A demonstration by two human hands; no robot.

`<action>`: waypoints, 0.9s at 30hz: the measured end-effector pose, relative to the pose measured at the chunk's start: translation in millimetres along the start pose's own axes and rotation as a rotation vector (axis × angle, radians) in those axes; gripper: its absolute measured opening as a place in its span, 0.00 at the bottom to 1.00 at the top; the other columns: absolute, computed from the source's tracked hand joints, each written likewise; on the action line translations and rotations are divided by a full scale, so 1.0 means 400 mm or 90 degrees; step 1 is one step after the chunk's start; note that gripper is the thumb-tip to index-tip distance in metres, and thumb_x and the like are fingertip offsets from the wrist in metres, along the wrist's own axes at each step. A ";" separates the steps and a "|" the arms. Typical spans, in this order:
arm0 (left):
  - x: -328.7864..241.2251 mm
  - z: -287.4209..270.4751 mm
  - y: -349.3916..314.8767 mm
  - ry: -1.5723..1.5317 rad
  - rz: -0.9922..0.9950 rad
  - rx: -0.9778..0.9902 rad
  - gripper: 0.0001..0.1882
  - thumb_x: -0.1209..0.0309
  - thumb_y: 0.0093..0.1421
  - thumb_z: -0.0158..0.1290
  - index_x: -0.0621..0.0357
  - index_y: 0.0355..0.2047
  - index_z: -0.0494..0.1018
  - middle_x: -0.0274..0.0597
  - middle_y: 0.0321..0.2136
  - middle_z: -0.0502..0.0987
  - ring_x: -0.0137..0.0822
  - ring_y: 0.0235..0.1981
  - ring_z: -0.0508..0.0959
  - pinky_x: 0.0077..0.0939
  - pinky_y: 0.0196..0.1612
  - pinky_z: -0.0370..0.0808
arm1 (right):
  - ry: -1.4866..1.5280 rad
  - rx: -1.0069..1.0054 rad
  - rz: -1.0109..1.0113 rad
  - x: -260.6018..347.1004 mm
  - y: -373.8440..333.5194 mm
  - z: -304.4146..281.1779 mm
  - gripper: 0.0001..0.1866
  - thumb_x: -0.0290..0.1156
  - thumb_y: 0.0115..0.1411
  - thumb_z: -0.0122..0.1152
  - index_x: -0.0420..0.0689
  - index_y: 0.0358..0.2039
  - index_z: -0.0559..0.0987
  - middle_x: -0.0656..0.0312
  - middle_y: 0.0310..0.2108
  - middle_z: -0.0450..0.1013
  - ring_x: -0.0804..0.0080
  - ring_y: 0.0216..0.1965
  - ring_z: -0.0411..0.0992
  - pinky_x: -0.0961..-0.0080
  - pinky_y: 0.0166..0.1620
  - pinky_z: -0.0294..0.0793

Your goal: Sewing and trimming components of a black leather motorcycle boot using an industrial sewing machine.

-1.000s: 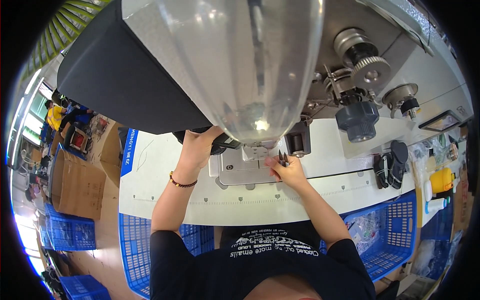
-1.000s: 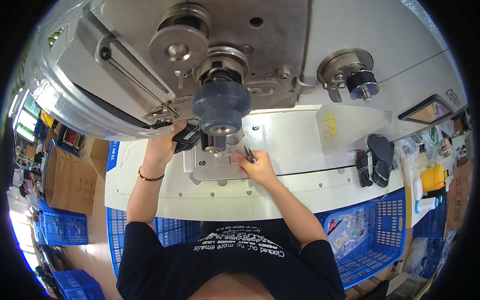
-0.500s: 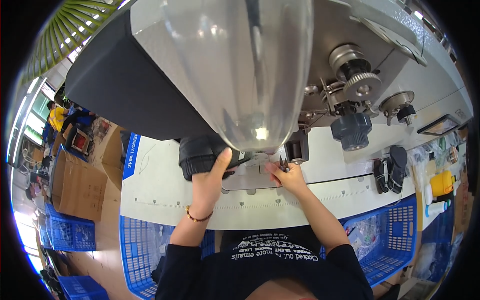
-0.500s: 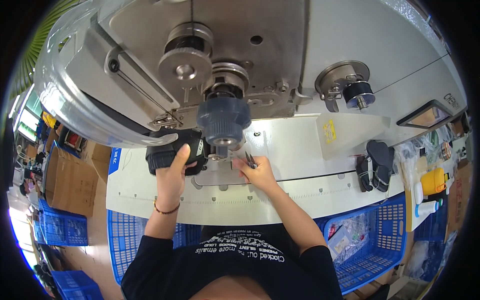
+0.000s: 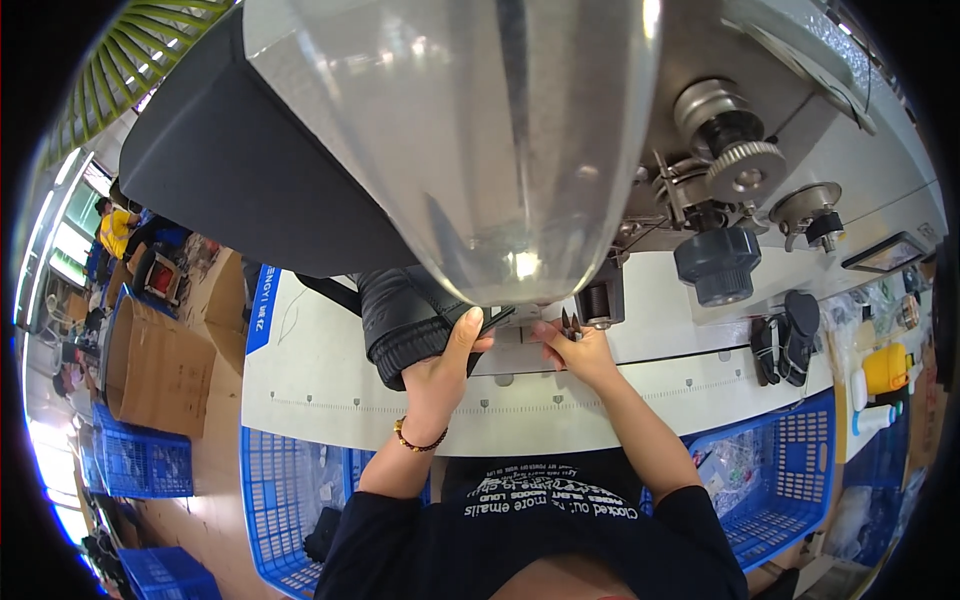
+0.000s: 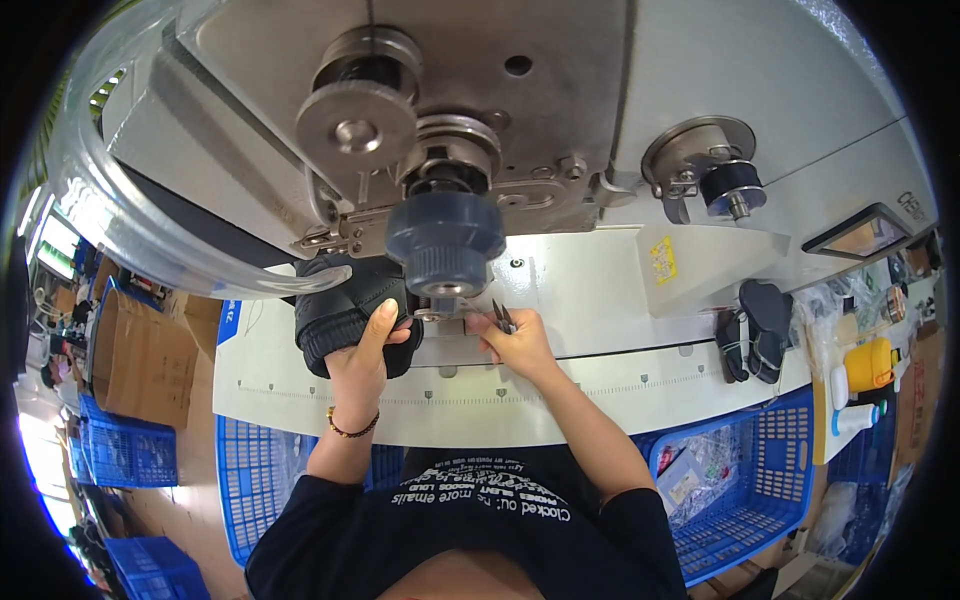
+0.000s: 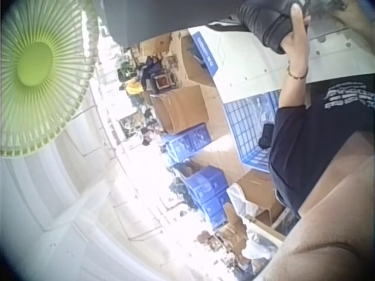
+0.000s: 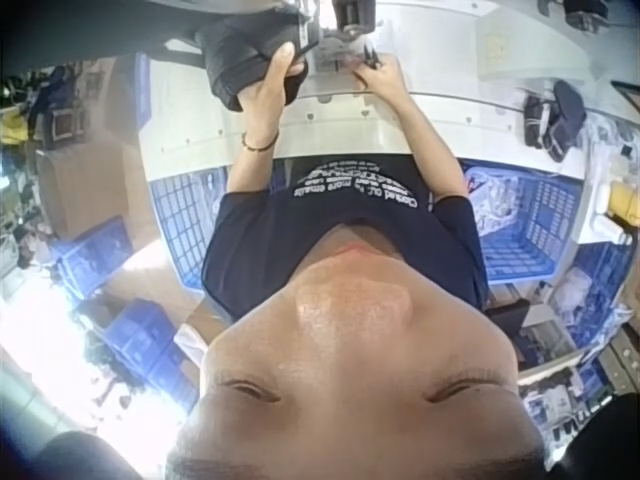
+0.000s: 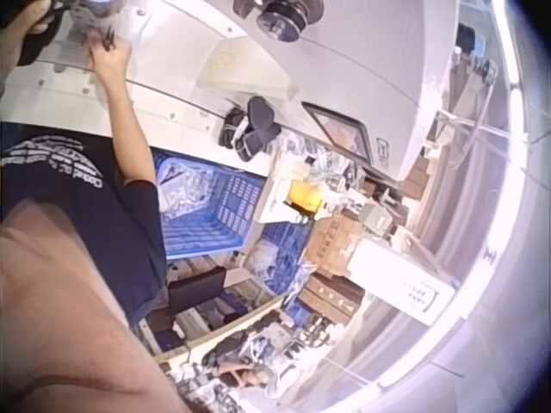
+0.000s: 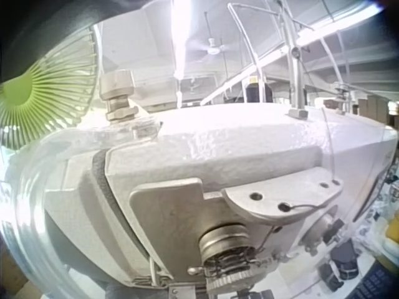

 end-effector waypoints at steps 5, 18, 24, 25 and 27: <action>-0.005 0.007 0.000 -0.025 0.004 -0.011 0.07 0.73 0.54 0.52 0.68 0.28 0.72 0.38 0.25 0.74 0.28 0.22 0.75 0.17 0.28 0.75 | 0.009 0.009 -0.001 -0.002 -0.003 0.004 0.18 0.43 0.51 0.59 0.38 0.22 0.76 0.65 0.11 0.66 0.84 0.10 0.60 0.87 0.14 0.57; -0.013 0.015 0.041 0.005 0.036 0.016 0.07 0.76 0.55 0.49 0.71 0.27 0.71 0.43 0.24 0.75 0.30 0.22 0.76 0.19 0.29 0.75 | 0.019 -0.005 0.005 -0.004 0.000 -0.003 0.16 0.40 0.52 0.60 0.37 0.23 0.77 0.65 0.12 0.66 0.84 0.10 0.60 0.87 0.14 0.57; -0.008 0.015 0.057 0.004 0.042 0.011 0.07 0.77 0.56 0.47 0.72 0.27 0.71 0.42 0.24 0.75 0.30 0.23 0.77 0.19 0.30 0.75 | 0.016 -0.003 0.002 0.004 -0.004 -0.003 0.16 0.40 0.52 0.59 0.37 0.24 0.77 0.64 0.13 0.68 0.84 0.11 0.61 0.87 0.14 0.58; -0.006 0.015 0.058 0.005 0.037 0.005 0.07 0.76 0.56 0.47 0.72 0.28 0.71 0.42 0.24 0.75 0.30 0.23 0.77 0.18 0.30 0.75 | 0.016 -0.004 0.002 0.003 -0.004 -0.004 0.16 0.40 0.52 0.59 0.37 0.24 0.77 0.64 0.13 0.68 0.84 0.11 0.61 0.87 0.14 0.58; -0.006 0.015 0.063 0.006 0.032 -0.002 0.08 0.76 0.56 0.47 0.72 0.28 0.71 0.42 0.25 0.75 0.29 0.23 0.77 0.18 0.30 0.75 | 0.017 0.000 -0.001 0.000 -0.003 -0.004 0.16 0.40 0.52 0.59 0.37 0.24 0.77 0.63 0.13 0.68 0.84 0.11 0.61 0.87 0.14 0.58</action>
Point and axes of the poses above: each hand's wrist, its own y-axis towards the middle knuckle, its own z-axis out of the palm, x = y × z, the point moved 8 cm from there along y, towards the middle knuckle
